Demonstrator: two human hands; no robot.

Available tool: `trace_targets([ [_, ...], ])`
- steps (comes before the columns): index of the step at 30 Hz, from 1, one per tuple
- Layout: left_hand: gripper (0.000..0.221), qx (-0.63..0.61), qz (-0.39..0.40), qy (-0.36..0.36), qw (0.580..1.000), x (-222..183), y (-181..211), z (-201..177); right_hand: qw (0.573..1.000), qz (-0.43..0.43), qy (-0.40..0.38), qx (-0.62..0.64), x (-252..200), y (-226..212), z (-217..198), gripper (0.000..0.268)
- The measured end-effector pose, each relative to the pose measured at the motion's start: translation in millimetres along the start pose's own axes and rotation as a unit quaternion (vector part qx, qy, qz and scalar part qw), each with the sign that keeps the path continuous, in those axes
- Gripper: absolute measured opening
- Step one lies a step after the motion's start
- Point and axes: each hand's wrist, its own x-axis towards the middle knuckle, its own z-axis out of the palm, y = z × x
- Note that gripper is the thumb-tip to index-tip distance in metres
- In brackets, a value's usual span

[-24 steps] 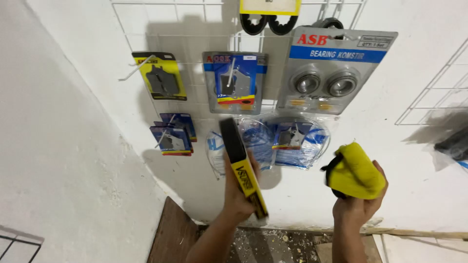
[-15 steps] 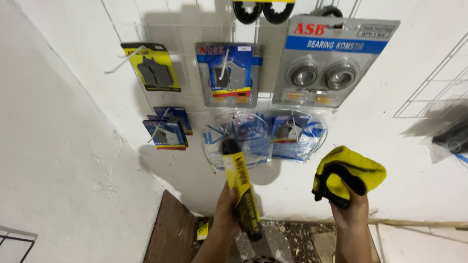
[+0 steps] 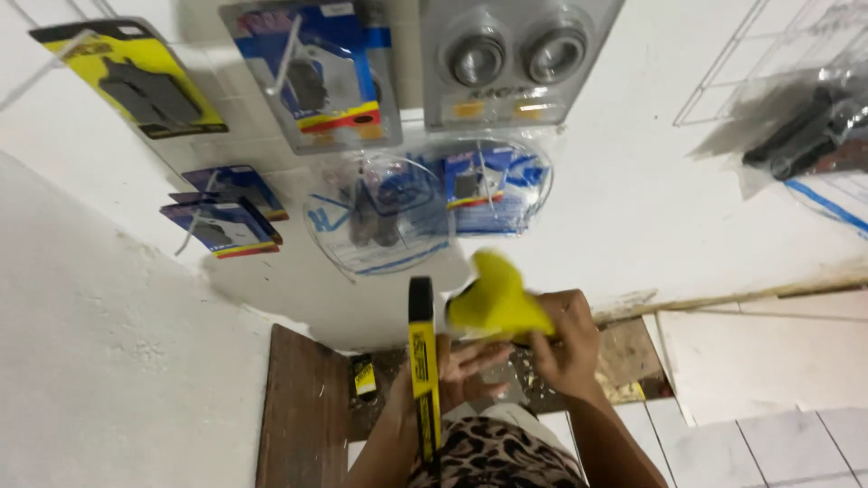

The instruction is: Cleaning a motorcycle CVT belt using a yellow cloth.

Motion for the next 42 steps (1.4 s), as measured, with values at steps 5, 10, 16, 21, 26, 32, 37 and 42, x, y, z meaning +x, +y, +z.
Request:
trace_targets([
  [5, 0.099, 0.098, 0.078, 0.053, 0.991, -11.4, -38.2, -58.2, 0.974, -0.197, 0.052, -0.102, -1.4, -8.0, -4.0, 0.031],
  [10, 0.073, 0.233, 0.179, 0.117, 0.949, -31.8, -62.3, -81.3, 0.974, -0.149, 0.098, -0.141, -8.7, -16.6, 2.0, 0.039],
  [16, 0.080, 0.262, 0.204, 0.273, 0.903, -5.3, -68.6, -23.5, 0.985, -0.118, 0.041, -0.121, -11.5, -15.0, -19.8, 0.034],
  [21, 0.061, 0.079, 0.224, 0.330, 0.914, 10.1, -90.5, -47.7, 0.992, 0.024, -0.122, 0.009, -8.7, 5.6, -49.3, 0.008],
  [26, 0.067, 0.098, 0.165, 0.340, 0.921, 35.7, -69.6, 12.9, 0.980, 0.072, -0.176, 0.059, -1.4, 18.8, -68.7, 0.060],
  [32, 0.053, 0.093, 0.136, 0.365, 0.916, 44.9, -74.0, 9.5, 0.968, 0.032, -0.203, 0.143, 11.6, 17.1, -97.3, 0.021],
  [37, 0.049, 0.070, 0.142, 0.395, 0.905, 50.2, -65.7, 30.6, 0.950, 0.018, -0.213, 0.227, -2.3, 25.1, -127.4, 0.028],
  [42, 0.053, 0.129, 0.124, 0.335, 0.925, 56.8, -56.2, 46.0, 0.911, 0.073, -0.309, 0.261, -5.2, 14.6, -151.2, 0.056],
])
